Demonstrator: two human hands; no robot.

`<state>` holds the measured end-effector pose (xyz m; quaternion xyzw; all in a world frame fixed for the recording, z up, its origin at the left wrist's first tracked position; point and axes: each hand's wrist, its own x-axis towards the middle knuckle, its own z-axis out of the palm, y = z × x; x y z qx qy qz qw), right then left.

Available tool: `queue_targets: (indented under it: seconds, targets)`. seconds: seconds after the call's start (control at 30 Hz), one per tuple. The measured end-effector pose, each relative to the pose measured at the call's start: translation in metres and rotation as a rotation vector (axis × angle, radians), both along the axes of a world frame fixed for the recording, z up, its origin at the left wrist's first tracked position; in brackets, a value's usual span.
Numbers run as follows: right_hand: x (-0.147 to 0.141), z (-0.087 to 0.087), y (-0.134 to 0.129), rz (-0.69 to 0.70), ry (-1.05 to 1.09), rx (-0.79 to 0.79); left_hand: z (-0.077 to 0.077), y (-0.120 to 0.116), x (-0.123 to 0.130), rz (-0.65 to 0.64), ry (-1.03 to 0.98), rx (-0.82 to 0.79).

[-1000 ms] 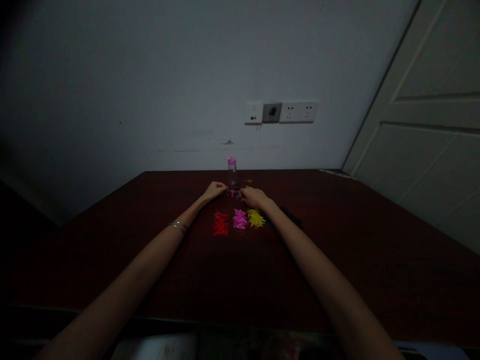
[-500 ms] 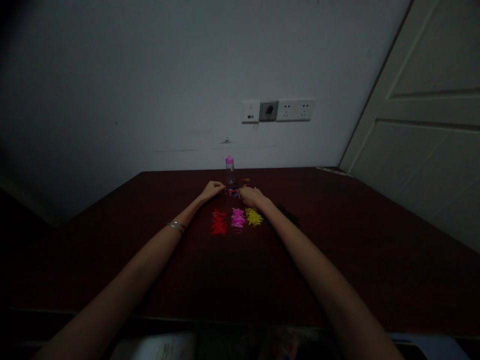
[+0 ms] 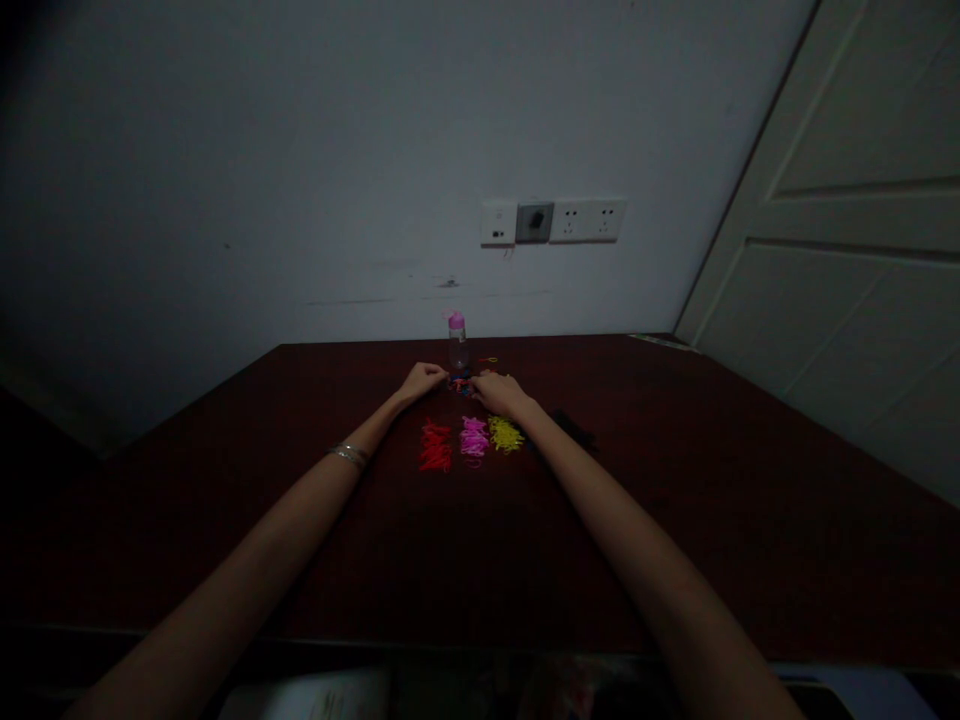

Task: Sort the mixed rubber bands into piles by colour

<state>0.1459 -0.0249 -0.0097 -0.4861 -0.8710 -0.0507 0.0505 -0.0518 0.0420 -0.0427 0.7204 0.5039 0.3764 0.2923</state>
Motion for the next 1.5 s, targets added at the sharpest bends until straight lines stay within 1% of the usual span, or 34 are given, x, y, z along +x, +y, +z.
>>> queue_targets:
  seconds: [0.23,0.37,0.53,0.77,0.87,0.97,1.13,1.3,1.5]
  targets:
    - [-0.002,-0.003,0.000,-0.013,-0.011,0.045,-0.001,0.001,0.000,0.004,0.000,0.023]
    - [0.001,-0.001,0.002,-0.008,0.037,0.043,0.001,-0.001,0.000,0.008,-0.001,0.023]
    - [0.004,0.005,0.005,0.039,0.098,0.005,0.000,0.000,-0.001,-0.007,0.000,0.017]
    - [0.008,0.008,0.008,0.096,0.199,-0.025,-0.003,0.002,-0.001,-0.010,-0.003,0.020]
    - [0.006,0.014,0.008,0.127,0.273,-0.051,-0.001,0.001,-0.002,-0.008,-0.004,0.004]
    - [-0.001,0.023,0.005,0.176,0.332,-0.090,0.002,0.000,-0.003,-0.013,-0.029,-0.016]
    - [-0.019,0.033,-0.006,0.331,0.425,-0.189,0.006,0.001,-0.006,-0.049,-0.072,-0.077]
    - [-0.027,0.032,-0.011,0.393,0.454,-0.273,0.010,0.000,-0.006,-0.073,-0.069,-0.092]
    - [-0.026,0.026,-0.011,0.384,0.453,-0.432,0.011,0.001,-0.006,-0.079,-0.056,-0.119]
